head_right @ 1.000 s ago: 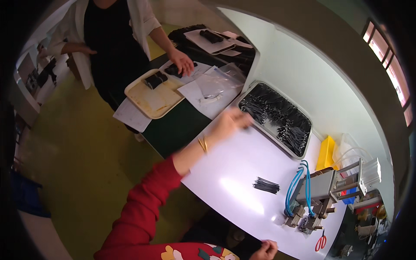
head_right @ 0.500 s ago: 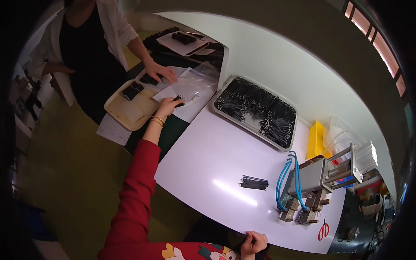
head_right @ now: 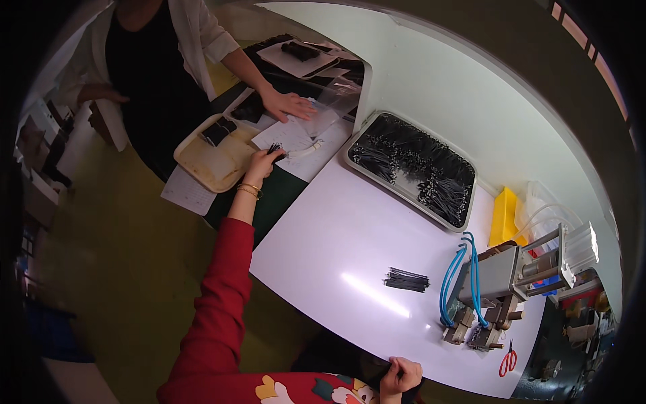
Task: The person attaches plastic caps onto bundles of black ties using a press machine and hands the bundle to another person.
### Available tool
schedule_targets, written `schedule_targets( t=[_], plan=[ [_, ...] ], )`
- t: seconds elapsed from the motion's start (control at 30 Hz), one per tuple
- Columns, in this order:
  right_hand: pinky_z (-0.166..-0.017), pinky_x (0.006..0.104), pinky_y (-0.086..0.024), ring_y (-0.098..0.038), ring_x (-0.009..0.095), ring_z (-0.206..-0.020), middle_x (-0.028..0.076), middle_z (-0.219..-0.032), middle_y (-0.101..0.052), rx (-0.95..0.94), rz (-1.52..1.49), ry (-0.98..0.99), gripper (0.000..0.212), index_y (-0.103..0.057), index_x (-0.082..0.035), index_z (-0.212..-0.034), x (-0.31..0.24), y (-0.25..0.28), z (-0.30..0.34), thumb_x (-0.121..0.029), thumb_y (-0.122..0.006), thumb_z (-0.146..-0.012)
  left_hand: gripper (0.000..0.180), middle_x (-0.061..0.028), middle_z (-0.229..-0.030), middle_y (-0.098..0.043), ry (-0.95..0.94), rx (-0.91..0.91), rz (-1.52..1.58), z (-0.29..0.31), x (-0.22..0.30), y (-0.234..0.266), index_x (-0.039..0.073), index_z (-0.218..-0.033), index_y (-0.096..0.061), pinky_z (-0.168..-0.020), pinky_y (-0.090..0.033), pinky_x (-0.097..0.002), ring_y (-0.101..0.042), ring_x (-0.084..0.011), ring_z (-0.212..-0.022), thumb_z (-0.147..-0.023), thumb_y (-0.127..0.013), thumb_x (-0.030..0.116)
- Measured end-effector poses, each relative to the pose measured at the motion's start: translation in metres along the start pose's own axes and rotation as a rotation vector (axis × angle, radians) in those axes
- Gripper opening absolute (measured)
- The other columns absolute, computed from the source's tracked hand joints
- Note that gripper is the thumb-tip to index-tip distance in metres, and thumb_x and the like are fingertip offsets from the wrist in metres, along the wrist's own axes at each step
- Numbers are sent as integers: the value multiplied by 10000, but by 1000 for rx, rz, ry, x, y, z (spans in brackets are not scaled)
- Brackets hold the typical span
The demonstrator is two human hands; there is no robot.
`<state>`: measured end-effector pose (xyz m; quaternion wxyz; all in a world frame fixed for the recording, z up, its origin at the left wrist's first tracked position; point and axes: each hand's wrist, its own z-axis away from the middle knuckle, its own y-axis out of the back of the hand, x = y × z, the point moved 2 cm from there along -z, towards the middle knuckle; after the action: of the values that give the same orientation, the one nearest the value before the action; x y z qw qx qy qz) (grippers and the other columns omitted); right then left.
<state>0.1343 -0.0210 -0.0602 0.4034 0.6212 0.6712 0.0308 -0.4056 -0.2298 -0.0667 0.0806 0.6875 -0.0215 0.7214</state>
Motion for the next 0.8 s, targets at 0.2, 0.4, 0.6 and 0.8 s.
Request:
schedule_targets(
  t=[0.2, 0.4, 0.6, 0.8],
  plan=[
    [-525, 265, -375, -494, 186, -560, 63, -640, -554, -16, 29, 18, 88, -528, -33, -735, 4, 0, 1, -45, -579, -806, 155, 85, -478, -365, 37, -23, 24, 5, 3, 4, 74, -755, -632, -343, -142, -203, -258, -14, -351, -818, -602, 213],
    [-523, 269, -371, -484, 186, -554, 60, -633, -548, -23, 42, 19, 85, -531, -33, -739, 1, -1, 0, -49, -580, -806, 171, 33, -617, -523, 54, -125, 242, 12, 7, 10, 48, -857, -632, -347, -166, -186, -280, -16, -370, -867, -522, 180],
    [-521, 272, -370, -484, 188, -555, 63, -638, -554, -19, 44, 27, 82, -531, -33, -740, 1, 0, 0, -46, -584, -801, 183, -44, -853, -646, 74, -130, 234, 13, 5, 11, 52, -960, -593, -350, -187, -179, -284, -21, -382, -891, -475, 173],
    [-521, 281, -376, -500, 205, -552, 64, -648, -584, 11, -13, 99, 53, -557, -48, -742, 3, 4, -2, -31, -601, -765, 175, -77, -904, -653, -30, -126, 614, 24, 2, 25, 84, -987, -553, -355, -200, -175, -271, -32, -380, -907, -453, 203]
  ],
)
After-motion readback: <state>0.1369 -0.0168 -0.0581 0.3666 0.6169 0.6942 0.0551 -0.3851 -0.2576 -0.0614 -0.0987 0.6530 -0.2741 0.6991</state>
